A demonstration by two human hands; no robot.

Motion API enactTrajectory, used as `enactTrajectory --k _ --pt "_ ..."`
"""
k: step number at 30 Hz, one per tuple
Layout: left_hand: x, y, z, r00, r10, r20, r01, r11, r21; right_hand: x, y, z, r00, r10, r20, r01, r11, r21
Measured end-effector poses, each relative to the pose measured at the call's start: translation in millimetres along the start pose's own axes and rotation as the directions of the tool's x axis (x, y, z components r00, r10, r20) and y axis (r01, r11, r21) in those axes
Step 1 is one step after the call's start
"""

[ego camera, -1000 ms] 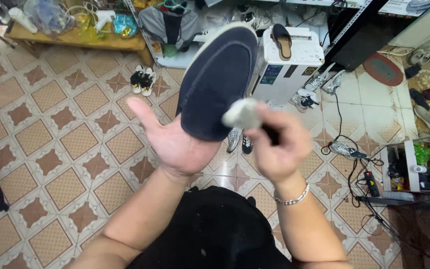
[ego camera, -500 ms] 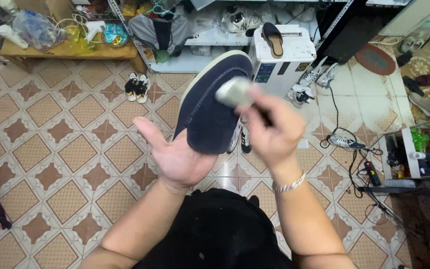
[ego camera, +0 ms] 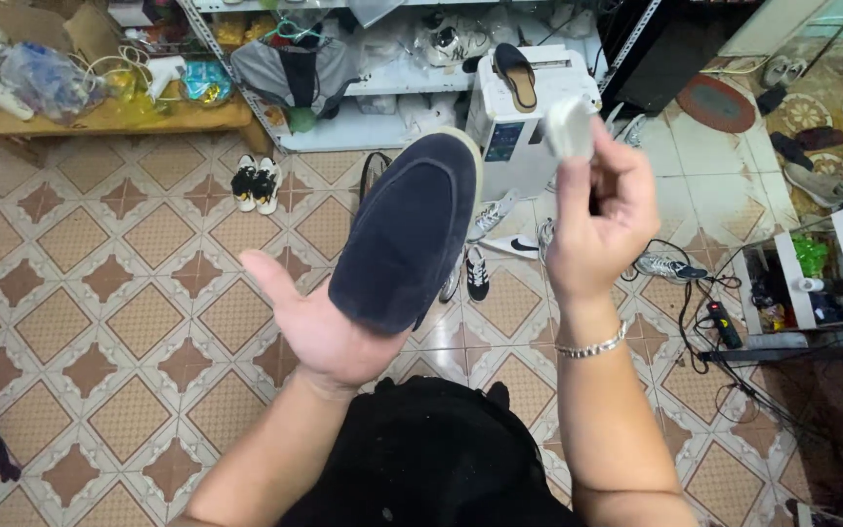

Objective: The person holds a dark blue slip-on shoe and uses a brush to clean its upper surface and sole. They rotate the shoe to access different areas and then place it on a white stool next to another shoe.

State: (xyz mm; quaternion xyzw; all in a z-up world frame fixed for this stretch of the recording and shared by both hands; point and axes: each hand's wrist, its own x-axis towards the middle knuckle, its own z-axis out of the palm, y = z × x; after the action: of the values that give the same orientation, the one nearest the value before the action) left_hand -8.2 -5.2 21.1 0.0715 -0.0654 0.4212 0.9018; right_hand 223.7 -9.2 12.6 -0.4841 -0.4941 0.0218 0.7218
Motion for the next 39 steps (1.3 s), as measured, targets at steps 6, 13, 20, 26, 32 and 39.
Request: enactTrajectory --k 6,13,20,26,32,39 --pt "-5.6 2.4 -0.9 0.999 -0.046 -0.01 0.047 0.999 0.014 -15.0 -15.8 -13.4 0.959 -0.126 0.255 0.117 0.992 0.05" --pt "-23.9 -0.1 -27.2 0.991 -0.132 0.026 0.131 0.99 0.05 12.7 -8.2 -16.7 0.98 -0.104 0.171 0.108 0.994 -0.017" --pt "-17.7 -1.5 -20.1 0.996 -0.088 -0.022 0.09 0.991 0.1 6.1 -24.5 -21.2 0.914 -0.244 0.324 0.261 0.965 -0.008" --pt "-15.4 -3.5 -16.9 0.996 -0.075 -0.054 0.081 0.988 0.134 2.7 -7.2 -28.7 0.984 -0.059 0.168 0.074 0.994 -0.084" --pt "-23.3 -7.3 -26.8 0.992 -0.092 -0.09 0.105 0.982 0.157 1.7 -8.4 -33.2 0.923 -0.192 0.333 0.219 0.975 -0.046" --pt "-25.1 -3.4 -32.0 0.995 -0.078 -0.064 0.089 0.978 0.19 3.4 -12.3 -38.4 0.961 -0.067 0.267 0.043 0.995 0.095"
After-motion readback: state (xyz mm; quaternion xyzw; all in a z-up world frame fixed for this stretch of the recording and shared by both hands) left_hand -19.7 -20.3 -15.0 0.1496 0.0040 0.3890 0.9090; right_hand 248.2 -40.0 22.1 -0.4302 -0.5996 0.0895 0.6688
